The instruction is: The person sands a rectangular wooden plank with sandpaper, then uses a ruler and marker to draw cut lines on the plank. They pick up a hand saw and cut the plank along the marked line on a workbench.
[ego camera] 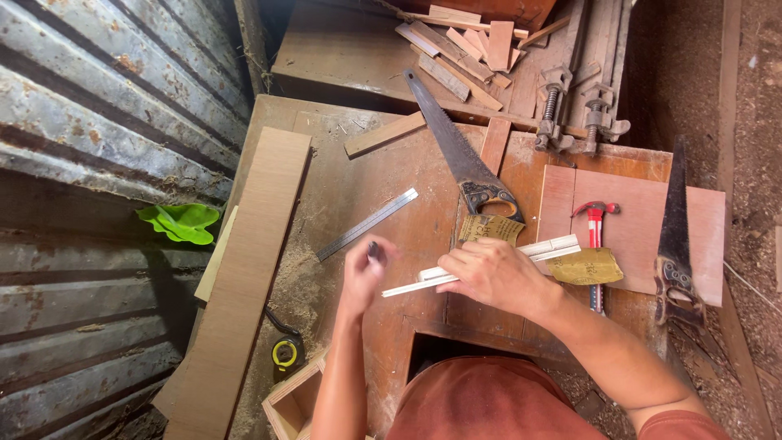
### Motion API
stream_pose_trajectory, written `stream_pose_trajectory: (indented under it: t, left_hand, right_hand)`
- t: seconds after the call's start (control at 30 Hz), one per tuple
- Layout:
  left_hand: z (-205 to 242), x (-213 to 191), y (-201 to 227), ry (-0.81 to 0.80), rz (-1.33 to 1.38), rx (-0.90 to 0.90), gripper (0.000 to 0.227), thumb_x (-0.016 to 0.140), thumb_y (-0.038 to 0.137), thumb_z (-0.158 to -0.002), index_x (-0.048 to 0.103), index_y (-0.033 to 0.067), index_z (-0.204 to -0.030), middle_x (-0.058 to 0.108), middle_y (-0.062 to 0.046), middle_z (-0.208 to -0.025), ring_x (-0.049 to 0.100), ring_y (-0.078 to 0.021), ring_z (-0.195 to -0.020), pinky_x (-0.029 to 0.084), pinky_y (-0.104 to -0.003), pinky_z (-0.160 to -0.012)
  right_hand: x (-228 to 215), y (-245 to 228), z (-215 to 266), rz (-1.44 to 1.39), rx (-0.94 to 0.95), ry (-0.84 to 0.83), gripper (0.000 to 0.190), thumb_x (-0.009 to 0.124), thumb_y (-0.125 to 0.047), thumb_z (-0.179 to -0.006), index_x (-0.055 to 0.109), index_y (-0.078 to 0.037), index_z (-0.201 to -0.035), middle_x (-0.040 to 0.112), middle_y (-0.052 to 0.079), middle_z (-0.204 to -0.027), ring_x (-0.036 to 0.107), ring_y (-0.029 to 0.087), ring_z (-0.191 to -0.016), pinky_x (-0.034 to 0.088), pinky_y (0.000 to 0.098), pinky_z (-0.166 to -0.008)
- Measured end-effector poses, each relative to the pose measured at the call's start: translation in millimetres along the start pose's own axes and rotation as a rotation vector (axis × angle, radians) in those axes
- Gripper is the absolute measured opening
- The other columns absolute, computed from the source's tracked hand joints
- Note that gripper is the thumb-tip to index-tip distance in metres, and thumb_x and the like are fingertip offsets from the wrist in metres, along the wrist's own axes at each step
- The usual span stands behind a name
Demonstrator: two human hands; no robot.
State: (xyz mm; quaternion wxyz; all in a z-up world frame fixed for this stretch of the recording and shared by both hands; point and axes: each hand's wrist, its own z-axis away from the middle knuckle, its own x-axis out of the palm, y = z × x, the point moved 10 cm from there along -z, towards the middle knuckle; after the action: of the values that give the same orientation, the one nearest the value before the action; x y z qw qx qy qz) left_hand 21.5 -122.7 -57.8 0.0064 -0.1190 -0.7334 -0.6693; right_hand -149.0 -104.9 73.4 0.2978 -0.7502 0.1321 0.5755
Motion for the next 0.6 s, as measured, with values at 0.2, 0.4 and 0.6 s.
stream_pose_trajectory:
  t: [0.2,0.4,0.6]
  left_hand:
    - [2,52,106,-0.160,-0.526,0.149,0.042,0.085,0.026,-0.074,0.078,0.0088,-0.112,0.070,-0.006,-0.089,0.062,-0.0151,-0.079,0.048,-0.027,-0.066]
    - [3,52,99,-0.144,-0.492,0.108,0.039,0.085,0.014,-0.080,0.076,0.0066,-0.117,0.076,-0.009,-0.095,0.073,-0.0185,-0.083,0.057,-0.031,-0.073]
    - [4,57,99,-0.127,-0.479,0.182,0.039,0.084,0.012,-0.077,0.075,0.0053,-0.115,0.077,-0.011,-0.101,0.074,-0.0190,-0.087,0.058,-0.031,-0.076]
  right_hand:
    - [9,5,-5,-0.021,0.033,-0.065,0.035,0.065,-0.044,-0.091,0.064,-0.009,-0.093,0.069,0.006,-0.075,0.070,0.022,-0.069,0.056,0.0365,-0.066]
    - [2,7,-8,-0.034,0.043,-0.045,0.035,0.065,-0.043,-0.090,0.062,-0.009,-0.092,0.069,0.008,-0.076,0.071,0.026,-0.073,0.055,0.0392,-0.069]
    - [4,7,-8,-0.053,0.047,-0.048,0.036,0.066,-0.044,-0.091,0.062,-0.009,-0.095,0.069,0.008,-0.077,0.071,0.026,-0.075,0.055,0.0396,-0.070]
